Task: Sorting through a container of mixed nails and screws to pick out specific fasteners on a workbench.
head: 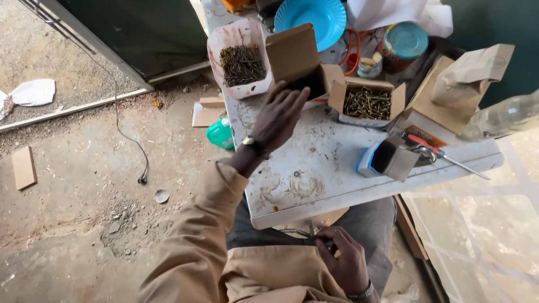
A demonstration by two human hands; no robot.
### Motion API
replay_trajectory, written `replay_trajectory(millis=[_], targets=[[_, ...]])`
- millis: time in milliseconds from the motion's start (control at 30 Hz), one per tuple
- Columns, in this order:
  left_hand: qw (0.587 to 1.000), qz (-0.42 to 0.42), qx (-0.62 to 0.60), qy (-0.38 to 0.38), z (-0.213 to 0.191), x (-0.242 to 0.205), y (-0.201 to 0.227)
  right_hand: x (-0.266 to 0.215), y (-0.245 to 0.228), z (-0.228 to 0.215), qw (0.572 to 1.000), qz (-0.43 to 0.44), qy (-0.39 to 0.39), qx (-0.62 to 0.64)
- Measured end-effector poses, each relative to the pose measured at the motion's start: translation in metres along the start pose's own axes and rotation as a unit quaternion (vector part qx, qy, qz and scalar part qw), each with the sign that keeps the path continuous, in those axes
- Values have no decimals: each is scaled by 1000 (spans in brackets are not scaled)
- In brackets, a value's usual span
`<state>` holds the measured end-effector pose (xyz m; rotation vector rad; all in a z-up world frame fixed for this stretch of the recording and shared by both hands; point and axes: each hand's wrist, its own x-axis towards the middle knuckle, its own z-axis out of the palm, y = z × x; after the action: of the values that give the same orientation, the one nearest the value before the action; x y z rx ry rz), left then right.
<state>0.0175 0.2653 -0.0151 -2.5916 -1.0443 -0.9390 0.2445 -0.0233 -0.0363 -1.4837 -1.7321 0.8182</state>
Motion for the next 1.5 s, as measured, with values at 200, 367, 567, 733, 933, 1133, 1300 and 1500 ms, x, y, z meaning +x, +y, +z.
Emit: replay_trajectory(millis=[200,367,567,733,933,1133,1300,1500], targets=[[998,-63,17,-1,18,6,14,-6,4,-4,1000,-12,15,5],[997,-70,24,-11,7,-10,26,-10,17,-7,1000,-17,14,-9],[995,-79,-42,-35,-18,-44,58,0,22,-8,1000,-18,21,-13],[991,-63,-111,-49,-55,-85,100,11,2,-10,1000,-21,9,15],[981,-80,-166,-56,-101,-112,143,19,-1,-2,999,-30,-10,34],[984,-89,-152,-33,-125,-123,155,23,-7,6,941,144,-29,306],[980,-131,-152,1,-130,-128,154,23,-11,-3,848,193,-16,493],[836,-389,-352,160,-136,-131,218,10,-52,-22,922,150,-6,358]])
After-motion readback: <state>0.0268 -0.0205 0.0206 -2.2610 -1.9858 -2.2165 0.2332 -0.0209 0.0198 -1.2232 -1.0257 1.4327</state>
